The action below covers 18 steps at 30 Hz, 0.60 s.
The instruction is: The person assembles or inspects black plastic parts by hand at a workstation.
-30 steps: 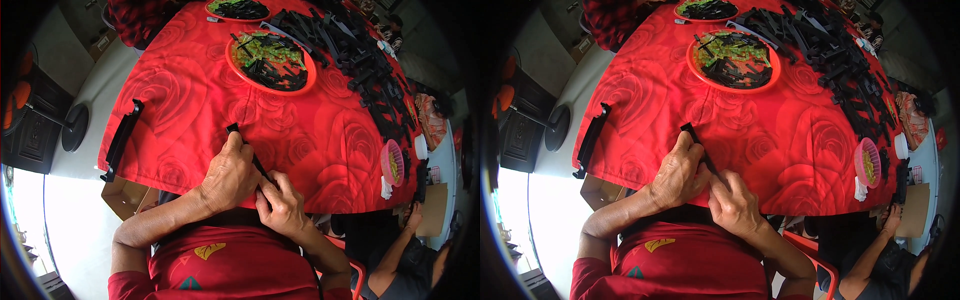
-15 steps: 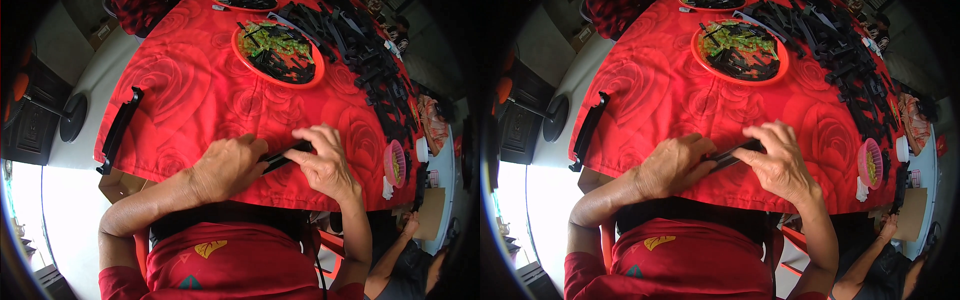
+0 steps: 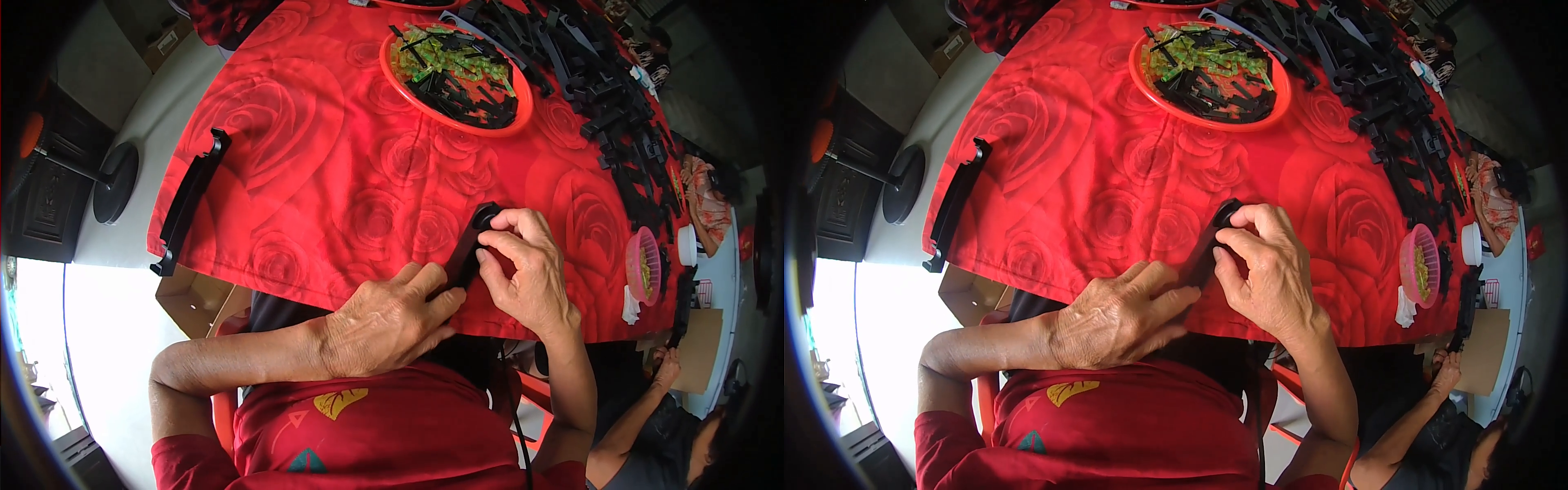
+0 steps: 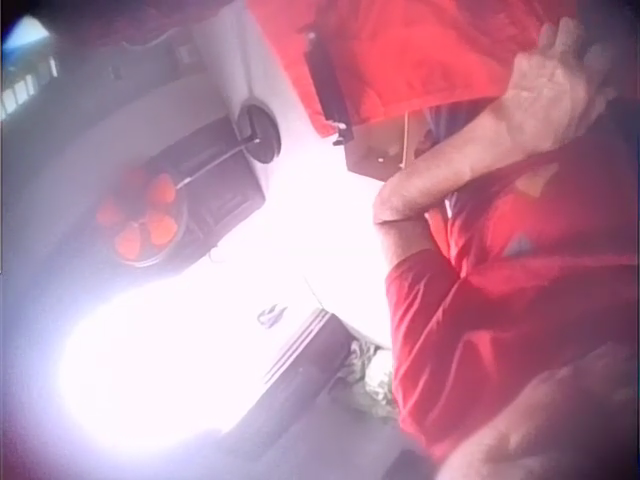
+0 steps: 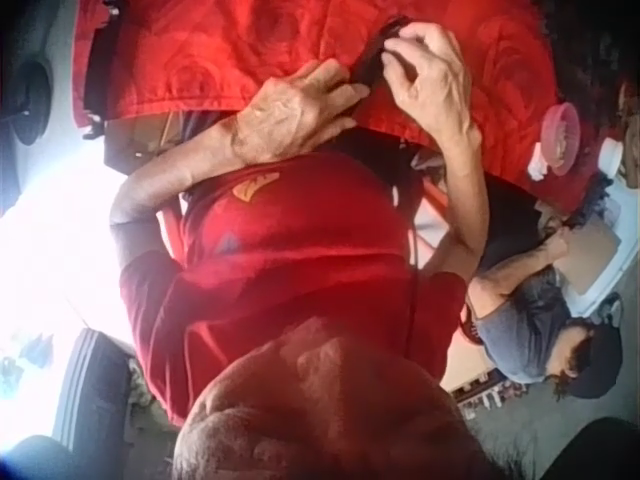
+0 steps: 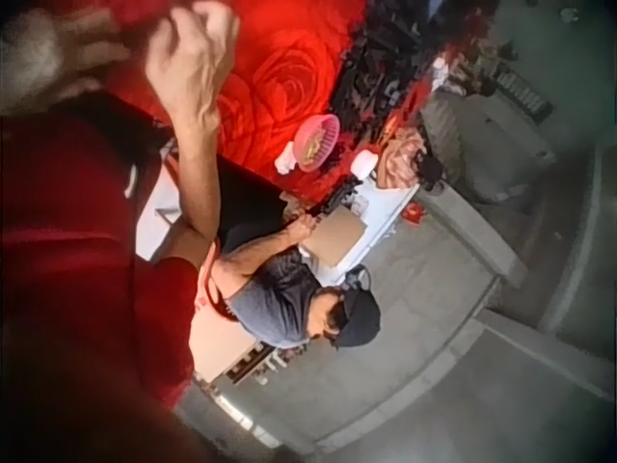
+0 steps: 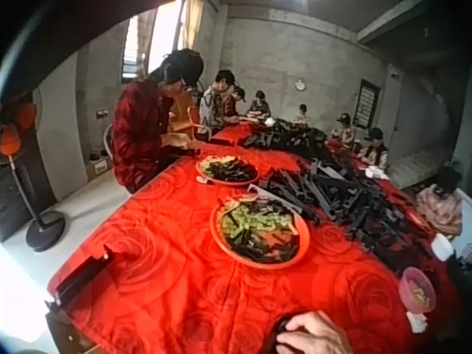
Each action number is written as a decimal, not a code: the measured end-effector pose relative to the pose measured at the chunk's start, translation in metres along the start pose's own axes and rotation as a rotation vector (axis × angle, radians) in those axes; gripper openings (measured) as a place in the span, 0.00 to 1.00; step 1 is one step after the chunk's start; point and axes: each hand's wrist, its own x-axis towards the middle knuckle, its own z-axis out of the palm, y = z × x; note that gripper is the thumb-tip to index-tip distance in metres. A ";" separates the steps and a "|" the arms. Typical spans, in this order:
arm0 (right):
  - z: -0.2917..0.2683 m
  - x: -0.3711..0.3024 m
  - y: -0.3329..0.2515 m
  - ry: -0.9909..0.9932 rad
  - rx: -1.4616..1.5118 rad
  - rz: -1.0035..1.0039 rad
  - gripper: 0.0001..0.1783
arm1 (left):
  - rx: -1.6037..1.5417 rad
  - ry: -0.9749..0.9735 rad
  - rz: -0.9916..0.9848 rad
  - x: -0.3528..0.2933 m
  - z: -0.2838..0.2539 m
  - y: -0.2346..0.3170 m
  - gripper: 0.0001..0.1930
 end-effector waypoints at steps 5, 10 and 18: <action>-0.006 -0.002 -0.020 -0.126 -0.053 0.180 0.09 | 0.182 -0.162 0.076 0.003 -0.007 -0.002 0.40; -0.008 0.003 -0.018 -0.329 0.042 0.217 0.07 | 0.293 -0.238 0.146 0.005 -0.012 0.005 0.45; 0.008 -0.005 -0.019 -0.225 0.225 0.234 0.03 | 0.362 -0.105 0.192 0.000 0.015 0.000 0.42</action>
